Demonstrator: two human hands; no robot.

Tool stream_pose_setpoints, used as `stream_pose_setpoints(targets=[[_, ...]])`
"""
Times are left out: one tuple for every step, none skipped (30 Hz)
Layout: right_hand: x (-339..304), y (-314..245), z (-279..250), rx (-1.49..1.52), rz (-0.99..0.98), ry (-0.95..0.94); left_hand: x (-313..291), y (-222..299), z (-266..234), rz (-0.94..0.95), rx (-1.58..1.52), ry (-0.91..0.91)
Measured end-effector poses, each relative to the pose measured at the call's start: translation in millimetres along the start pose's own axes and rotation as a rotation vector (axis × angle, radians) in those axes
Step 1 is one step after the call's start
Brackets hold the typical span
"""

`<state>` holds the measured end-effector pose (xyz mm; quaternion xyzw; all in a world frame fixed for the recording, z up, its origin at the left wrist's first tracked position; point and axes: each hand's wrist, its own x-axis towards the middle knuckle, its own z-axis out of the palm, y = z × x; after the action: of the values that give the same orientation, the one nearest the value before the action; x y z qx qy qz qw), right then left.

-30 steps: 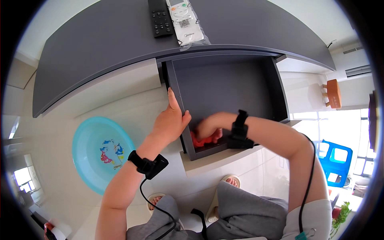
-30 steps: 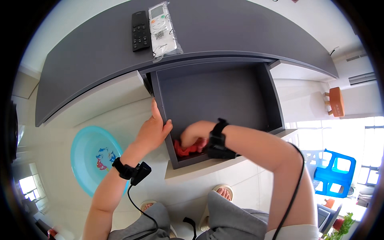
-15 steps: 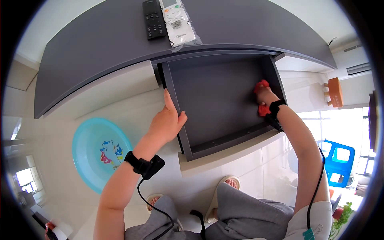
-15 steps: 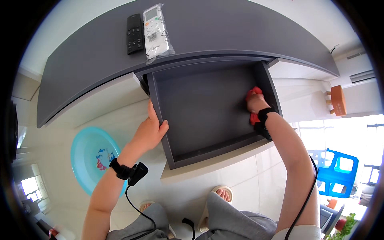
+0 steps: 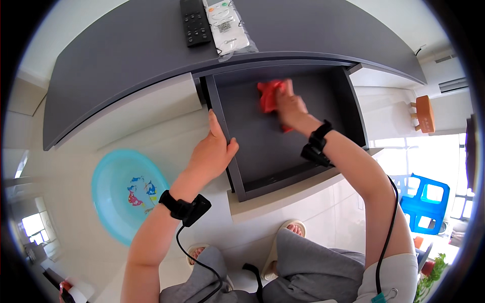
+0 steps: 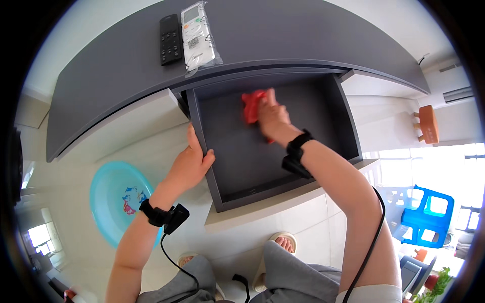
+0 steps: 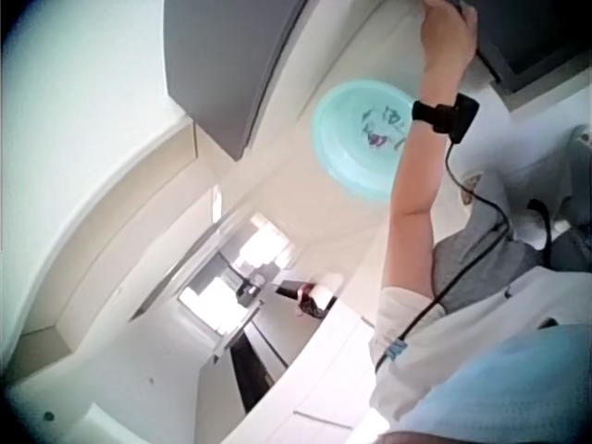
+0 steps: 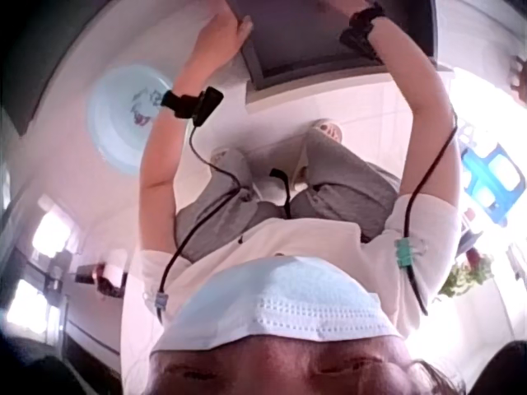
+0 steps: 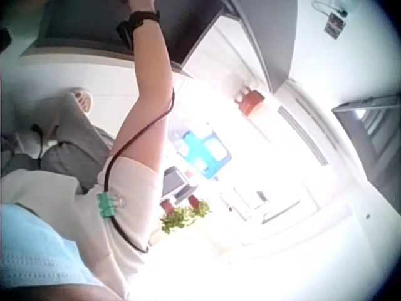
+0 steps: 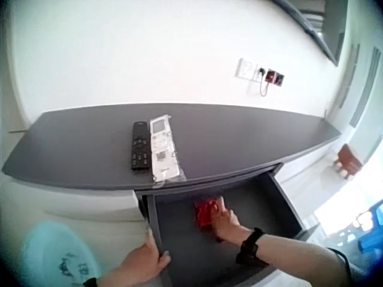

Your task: The person wipes the inside and edges of an open drawer with a cloth, puts a remote and an object in a plastic bag into the drawer, and سپس rinses and wrings out the cloth in a basin of water.

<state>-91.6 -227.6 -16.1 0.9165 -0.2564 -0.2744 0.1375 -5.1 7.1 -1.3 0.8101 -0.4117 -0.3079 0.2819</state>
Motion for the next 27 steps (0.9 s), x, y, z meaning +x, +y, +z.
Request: stream_pose_setpoints(targets=[[7,20,17,-0.072,0.073,0.049,1,1,0,0.005,-0.002,0.002],[15,39,34,-0.139,0.145,0.093,2,1,0,0.010,-0.002,0.007],[22,67,54,-0.180,0.202,0.114,3,1,0,0.020,0.003,0.007],[28,102,87,-0.178,0.287,0.213,6,3,3,0.037,0.002,0.004],[31,115,83,0.023,0.311,0.168,3,-2,2,0.025,0.016,0.008],[32,127,84,0.395,0.467,0.248,3,-1,1,0.008,0.023,-0.006],[33,134,85,0.436,0.486,0.241,2,1,-1,-0.007,0.030,-0.020],[40,139,87,0.444,0.477,0.245,2,3,-1,-0.021,0.037,-0.034],[44,139,84,0.455,0.468,0.252,3,2,-1,-0.011,0.034,-0.024],[45,138,83,0.462,0.427,0.281,3,1,0,0.001,0.031,-0.014],[47,134,82,0.468,0.388,0.310,3,1,1,0.015,0.027,-0.005],[50,127,79,0.472,0.345,0.336,4,1,1,0.004,0.042,-0.012],[51,117,76,0.464,0.371,0.383,3,3,0,-0.006,0.058,-0.019],[49,112,73,0.499,0.317,0.407,2,4,0,-0.015,0.073,-0.026],[46,102,67,0.536,0.257,0.431,1,2,0,-0.016,0.079,-0.023],[45,95,66,0.525,0.209,0.442,2,2,1,-0.010,0.080,-0.021],[44,85,66,0.513,0.161,0.452,3,2,1,-0.003,0.081,-0.019],[41,68,56,0.521,0.130,0.419,2,2,1,-0.008,0.081,-0.016],[39,46,42,0.530,0.097,0.388,1,1,0,-0.013,0.084,-0.010],[37,27,31,0.453,0.029,0.340,2,0,1,-0.018,0.088,-0.012],[36,6,19,0.375,-0.040,0.296,1,1,1,-0.005,0.090,-0.001],[37,-16,12,0.412,-0.087,0.293,1,1,1,0.008,0.091,0.009],[38,-36,7,0.447,-0.131,0.288,2,2,1,0.023,0.090,0.018],[37,-53,-4,0.426,-0.194,0.306,2,1,1,0.029,0.083,0.022],[35,-66,-14,0.405,-0.258,0.325,2,1,2,0.034,0.077,0.028],[33,-74,-22,0.527,-0.235,0.292,2,-1,2,0.040,0.072,0.034],[32,-78,-28,0.644,-0.208,0.257,2,-2,2,0.044,0.067,0.039]])
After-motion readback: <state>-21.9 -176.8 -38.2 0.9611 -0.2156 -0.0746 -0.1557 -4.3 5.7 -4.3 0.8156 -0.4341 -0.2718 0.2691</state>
